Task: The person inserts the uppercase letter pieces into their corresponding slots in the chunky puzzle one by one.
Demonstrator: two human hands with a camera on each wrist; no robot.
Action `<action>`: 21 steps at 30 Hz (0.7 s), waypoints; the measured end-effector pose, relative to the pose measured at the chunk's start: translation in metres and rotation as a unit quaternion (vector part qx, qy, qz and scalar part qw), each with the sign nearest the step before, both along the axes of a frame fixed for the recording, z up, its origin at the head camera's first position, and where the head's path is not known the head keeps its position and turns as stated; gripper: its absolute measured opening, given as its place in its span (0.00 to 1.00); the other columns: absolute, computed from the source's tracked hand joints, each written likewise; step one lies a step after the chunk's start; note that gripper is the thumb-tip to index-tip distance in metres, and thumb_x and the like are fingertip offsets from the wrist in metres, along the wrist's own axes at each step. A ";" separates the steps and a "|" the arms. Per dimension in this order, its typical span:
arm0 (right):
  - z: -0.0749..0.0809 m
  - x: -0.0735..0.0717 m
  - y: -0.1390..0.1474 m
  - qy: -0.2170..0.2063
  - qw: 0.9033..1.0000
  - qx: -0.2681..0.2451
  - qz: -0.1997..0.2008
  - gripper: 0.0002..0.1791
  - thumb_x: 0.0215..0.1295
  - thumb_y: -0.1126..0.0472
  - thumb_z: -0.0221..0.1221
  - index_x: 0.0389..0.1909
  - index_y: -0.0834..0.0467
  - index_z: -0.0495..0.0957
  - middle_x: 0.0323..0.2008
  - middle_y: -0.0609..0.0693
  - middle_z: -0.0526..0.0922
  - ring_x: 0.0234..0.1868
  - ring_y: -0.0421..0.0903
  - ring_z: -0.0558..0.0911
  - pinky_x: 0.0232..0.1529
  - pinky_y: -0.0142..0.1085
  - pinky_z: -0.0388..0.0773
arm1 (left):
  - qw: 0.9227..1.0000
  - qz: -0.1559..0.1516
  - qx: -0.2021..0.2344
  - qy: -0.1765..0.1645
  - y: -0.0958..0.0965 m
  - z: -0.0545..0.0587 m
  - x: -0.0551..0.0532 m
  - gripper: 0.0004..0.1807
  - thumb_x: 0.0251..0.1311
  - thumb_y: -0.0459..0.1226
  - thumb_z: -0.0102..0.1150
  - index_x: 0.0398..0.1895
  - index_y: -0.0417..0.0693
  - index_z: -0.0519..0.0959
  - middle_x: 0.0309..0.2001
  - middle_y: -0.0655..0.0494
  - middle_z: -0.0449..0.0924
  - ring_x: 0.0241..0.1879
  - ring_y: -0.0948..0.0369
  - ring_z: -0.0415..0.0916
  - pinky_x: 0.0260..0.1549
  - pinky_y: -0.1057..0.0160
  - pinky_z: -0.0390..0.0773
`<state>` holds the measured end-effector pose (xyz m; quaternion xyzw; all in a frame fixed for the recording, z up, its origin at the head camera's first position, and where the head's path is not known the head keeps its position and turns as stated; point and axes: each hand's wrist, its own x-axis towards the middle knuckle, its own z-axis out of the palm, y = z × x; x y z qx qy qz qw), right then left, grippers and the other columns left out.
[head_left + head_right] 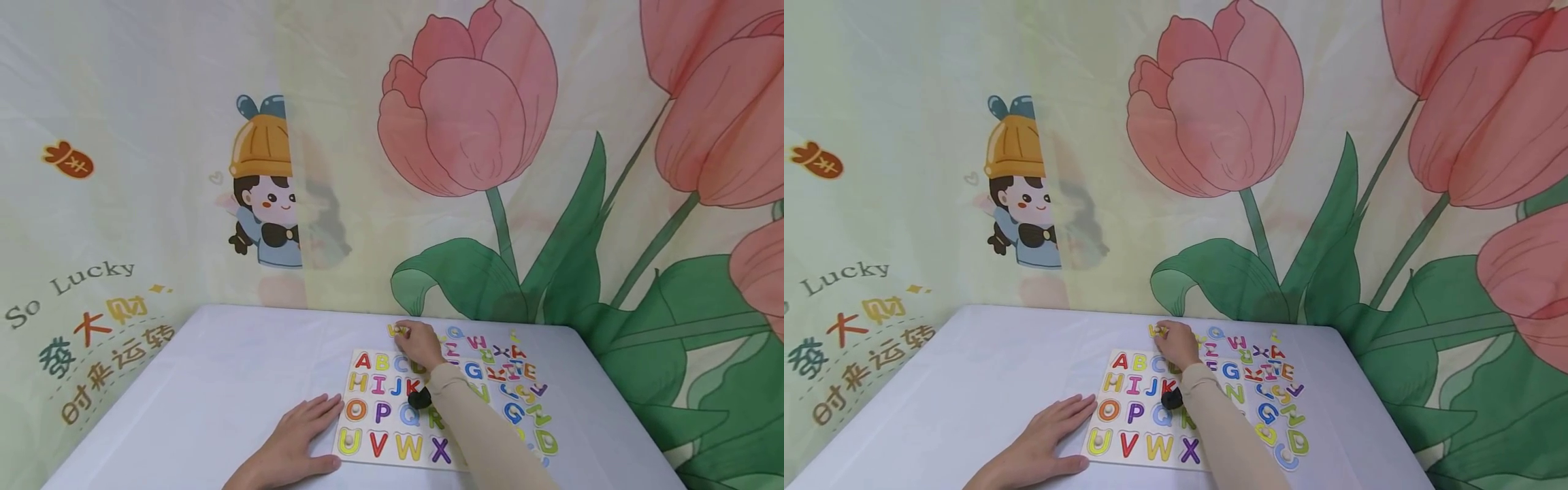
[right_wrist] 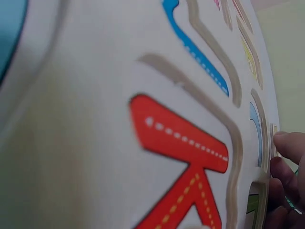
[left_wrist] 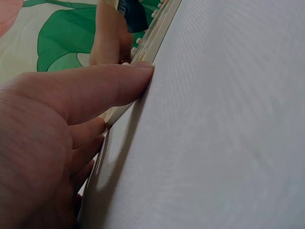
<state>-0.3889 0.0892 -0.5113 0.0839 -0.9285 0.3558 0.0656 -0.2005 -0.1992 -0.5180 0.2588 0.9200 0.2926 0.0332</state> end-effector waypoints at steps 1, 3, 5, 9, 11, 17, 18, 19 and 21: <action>0.000 0.000 0.000 0.003 1.000 0.002 -0.004 0.19 0.72 0.58 0.66 0.62 0.55 0.86 0.25 0.47 0.80 0.24 0.42 0.74 0.23 0.33 0.68 | 1.000 0.000 -0.001 0.002 0.000 0.000 0.000 0.52 0.57 0.63 0.71 0.81 0.49 0.68 0.81 0.55 0.64 0.81 0.43 0.57 0.76 0.30 0.53; 0.001 0.000 -0.001 0.004 1.000 -0.001 -0.013 0.17 0.72 0.58 0.67 0.58 0.56 0.88 0.26 0.47 0.82 0.26 0.42 0.75 0.25 0.33 0.70 | 1.000 0.000 -0.001 0.007 0.000 0.000 0.000 0.52 0.57 0.63 0.71 0.81 0.49 0.68 0.81 0.54 0.64 0.81 0.43 0.57 0.76 0.31 0.54; 0.003 0.002 -0.002 0.004 1.000 -0.009 -0.021 0.13 0.71 0.59 0.68 0.54 0.56 0.89 0.29 0.47 0.83 0.29 0.42 0.76 0.29 0.34 0.71 | 1.000 0.001 -0.002 0.008 0.001 0.000 0.000 0.52 0.57 0.63 0.71 0.81 0.49 0.68 0.81 0.54 0.65 0.81 0.43 0.58 0.76 0.31 0.54; 0.007 0.006 -0.004 0.004 0.999 -0.035 -0.033 0.10 0.70 0.61 0.70 0.49 0.57 0.91 0.32 0.49 0.84 0.32 0.44 0.77 0.30 0.35 0.72 | 1.000 0.002 -0.003 0.004 0.002 0.001 0.000 0.52 0.57 0.63 0.71 0.81 0.49 0.68 0.81 0.55 0.65 0.81 0.43 0.57 0.76 0.31 0.54; 0.009 0.008 -0.004 0.004 0.998 -0.048 -0.037 0.09 0.69 0.61 0.71 0.47 0.58 0.91 0.32 0.49 0.84 0.33 0.45 0.77 0.30 0.34 0.73 | 1.000 0.002 -0.003 0.005 0.002 0.001 0.000 0.52 0.57 0.63 0.71 0.81 0.49 0.68 0.81 0.55 0.65 0.81 0.43 0.57 0.76 0.31 0.53; 0.009 0.008 -0.002 0.003 0.996 -0.078 -0.037 0.07 0.68 0.62 0.72 0.45 0.58 0.92 0.35 0.48 0.86 0.37 0.44 0.79 0.35 0.34 0.78 | 1.000 0.004 -0.007 0.004 0.001 0.001 0.000 0.52 0.57 0.63 0.71 0.81 0.50 0.67 0.81 0.56 0.64 0.81 0.44 0.57 0.77 0.32 0.54; 0.009 0.008 -0.002 0.002 0.996 -0.078 -0.035 0.07 0.68 0.62 0.72 0.44 0.57 0.92 0.36 0.48 0.87 0.37 0.44 0.79 0.36 0.34 0.79 | 1.000 0.005 -0.008 0.004 0.001 0.001 0.000 0.52 0.57 0.63 0.71 0.81 0.50 0.67 0.81 0.56 0.64 0.81 0.44 0.57 0.77 0.32 0.54; 0.009 0.008 0.000 0.006 0.997 -0.075 -0.029 0.07 0.68 0.62 0.72 0.44 0.57 0.92 0.36 0.47 0.87 0.37 0.43 0.79 0.37 0.34 0.79 | 1.000 0.005 -0.008 0.003 0.001 0.000 0.000 0.52 0.57 0.63 0.71 0.81 0.50 0.67 0.81 0.56 0.64 0.81 0.44 0.57 0.77 0.32 0.54; 0.010 0.008 0.001 0.011 0.998 -0.067 -0.018 0.06 0.68 0.62 0.72 0.43 0.56 0.92 0.36 0.47 0.87 0.37 0.43 0.80 0.38 0.35 0.80 | 1.000 0.005 -0.008 0.002 0.001 0.000 0.000 0.52 0.57 0.63 0.71 0.81 0.50 0.67 0.81 0.56 0.64 0.81 0.44 0.57 0.77 0.32 0.54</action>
